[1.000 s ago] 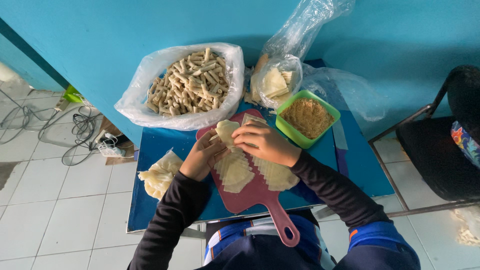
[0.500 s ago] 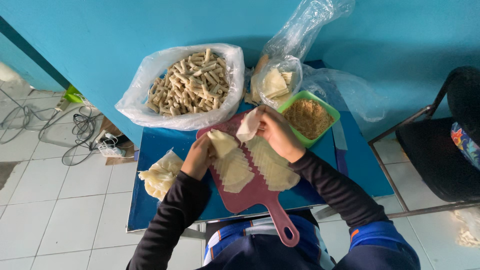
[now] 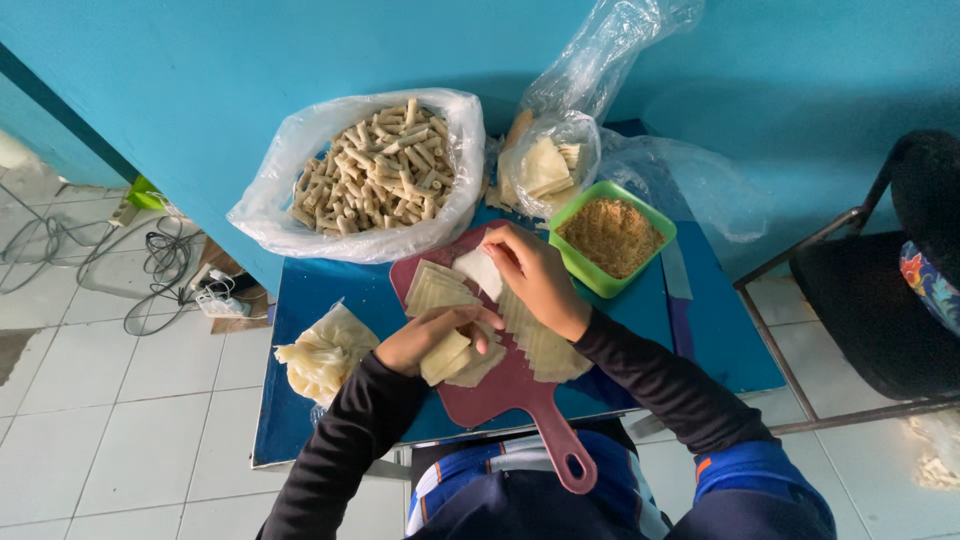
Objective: The person folds square dough wrappers into triangular parcels on a pink paddle-shaped board, pressing the edges to seal them. They occasionally use a spoon to add brown filling from a green container onto a wrapper before folding, and arrange the finished parcels in rows on the board.
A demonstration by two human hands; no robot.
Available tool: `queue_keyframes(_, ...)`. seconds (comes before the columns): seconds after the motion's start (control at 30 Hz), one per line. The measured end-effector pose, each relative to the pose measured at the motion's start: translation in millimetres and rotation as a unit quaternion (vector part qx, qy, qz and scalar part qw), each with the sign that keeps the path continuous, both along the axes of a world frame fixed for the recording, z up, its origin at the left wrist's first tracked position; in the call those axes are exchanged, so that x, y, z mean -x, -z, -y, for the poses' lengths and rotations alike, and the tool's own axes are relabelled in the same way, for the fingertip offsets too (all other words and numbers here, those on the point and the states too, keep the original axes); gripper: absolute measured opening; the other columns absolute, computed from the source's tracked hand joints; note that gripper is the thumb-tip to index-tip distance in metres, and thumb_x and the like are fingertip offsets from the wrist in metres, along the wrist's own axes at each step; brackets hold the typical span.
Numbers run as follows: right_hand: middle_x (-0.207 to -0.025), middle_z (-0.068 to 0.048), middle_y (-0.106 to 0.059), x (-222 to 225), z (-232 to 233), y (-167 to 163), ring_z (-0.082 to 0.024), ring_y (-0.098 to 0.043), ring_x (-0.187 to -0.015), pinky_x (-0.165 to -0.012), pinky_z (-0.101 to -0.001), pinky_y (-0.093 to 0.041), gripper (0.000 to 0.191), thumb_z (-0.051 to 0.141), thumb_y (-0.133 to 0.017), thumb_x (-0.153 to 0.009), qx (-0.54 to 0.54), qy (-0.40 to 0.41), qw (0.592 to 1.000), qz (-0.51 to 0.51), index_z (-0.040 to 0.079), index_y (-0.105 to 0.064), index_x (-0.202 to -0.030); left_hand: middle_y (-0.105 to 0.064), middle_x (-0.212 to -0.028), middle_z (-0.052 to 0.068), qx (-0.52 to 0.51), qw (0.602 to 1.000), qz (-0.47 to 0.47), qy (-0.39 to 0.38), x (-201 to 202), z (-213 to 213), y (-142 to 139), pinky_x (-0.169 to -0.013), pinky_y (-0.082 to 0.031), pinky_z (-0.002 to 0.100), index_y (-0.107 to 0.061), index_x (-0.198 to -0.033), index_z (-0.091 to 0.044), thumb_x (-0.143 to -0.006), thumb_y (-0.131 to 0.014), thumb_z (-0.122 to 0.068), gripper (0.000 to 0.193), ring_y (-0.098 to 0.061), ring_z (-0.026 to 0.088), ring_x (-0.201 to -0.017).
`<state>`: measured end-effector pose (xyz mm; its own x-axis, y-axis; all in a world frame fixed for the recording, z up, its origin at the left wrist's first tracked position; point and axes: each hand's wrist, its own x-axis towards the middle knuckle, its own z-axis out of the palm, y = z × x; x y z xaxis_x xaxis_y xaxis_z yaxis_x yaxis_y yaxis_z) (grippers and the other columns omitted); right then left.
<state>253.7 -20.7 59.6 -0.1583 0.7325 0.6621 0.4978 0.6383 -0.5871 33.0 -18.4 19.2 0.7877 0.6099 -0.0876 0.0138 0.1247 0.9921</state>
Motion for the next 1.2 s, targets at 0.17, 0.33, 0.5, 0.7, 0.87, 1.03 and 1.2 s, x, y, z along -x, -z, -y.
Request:
queue_keyframes(0.17,-0.094,-0.008,-0.065,1,2,-7,-0.021,-0.064,-0.075,-0.065,-0.0319,-0.048,0.008,0.006,-0.067,-0.1,-0.024,-0.043,0.998,0.046,0.005,-0.062,-0.106,-0.072,-0.101,0.006,-0.053,0.992,0.036,-0.11,-9,-10,10,-0.095,-0.049,0.027,-0.07,-0.124,-0.001,-0.109,-0.036,-0.036,0.051,-0.065,0.013,-0.101)
queue_keyframes(0.33,-0.093,-0.006,-0.065,7,14,-10,-0.022,-0.066,-0.081,-0.069,-0.0322,-0.05,0.008,0.008,-0.069,-0.098,-0.031,-0.118,0.99,0.074,0.007,-0.065,-0.105,-0.073,-0.108,0.004,0.002,0.971,0.036,-0.237,-9,-18,24,-0.096,-0.048,0.027,-0.069,-0.121,-0.001,-0.106,-0.043,-0.042,0.051,-0.066,0.011,-0.105)
queue_keyframes(0.5,-0.098,-0.003,-0.066,1,15,-13,-0.018,-0.068,-0.088,-0.079,-0.0311,-0.053,0.009,0.018,-0.067,-0.103,-0.018,-0.175,0.983,0.061,0.01,-0.069,-0.108,-0.068,-0.099,0.0,-0.077,0.972,0.0,-0.222,3,-18,24,-0.08,-0.048,0.027,-0.069,-0.111,0.003,-0.102,-0.065,-0.024,0.029,-0.059,0.008,-0.093)
queue_keyframes(0.7,-0.123,0.004,-0.065,-12,4,3,-0.007,-0.064,-0.11,-0.094,-0.0269,-0.053,0.034,0.024,-0.057,-0.103,0.357,-0.33,0.868,-0.098,0.006,-0.057,-0.133,-0.065,-0.085,0.0,-0.207,0.957,-0.102,-0.173,14,5,19,-0.068,-0.048,0.026,-0.067,-0.105,-0.002,-0.099,-0.067,-0.025,0.024,-0.056,0.005,-0.079)
queue_keyframes(0.87,-0.093,0.0,-0.06,-19,21,21,-0.007,-0.062,-0.082,-0.074,-0.0273,-0.053,0.017,0.02,-0.06,-0.104,0.445,-0.335,0.823,-0.108,0.004,-0.056,-0.109,-0.058,-0.081,0.009,-0.235,0.949,-0.147,-0.147,16,22,24,-0.065,-0.046,0.028,-0.06,-0.115,-0.003,-0.096,-0.069,-0.023,0.029,-0.051,0.009,-0.074)
queue_keyframes(1.03,-0.072,-0.003,-0.06,-13,37,32,-0.015,-0.059,-0.061,-0.056,-0.0329,-0.047,0.019,0.02,-0.066,-0.099,0.349,-0.204,0.914,0.043,0.007,-0.055,-0.108,-0.075,-0.084,0.011,-0.275,0.919,-0.185,-0.214,18,40,41,-0.069,-0.058,0.032,-0.062,-0.116,-0.006,-0.094,-0.067,-0.022,0.028,-0.075,0.016,-0.077)
queue_keyframes(1.2,-0.07,-0.01,-0.061,-3,49,41,-0.027,-0.064,-0.062,-0.057,-0.0395,-0.047,0.032,0.014,-0.073,-0.09,0.162,-0.14,0.966,0.146,0.008,-0.053,-0.113,-0.075,-0.078,0.011,-0.343,0.866,-0.224,-0.287,10,63,45,-0.065,-0.059,0.043,-0.054,-0.115,-0.008,-0.089,-0.071,-0.028,0.037,-0.075,0.035,-0.076)
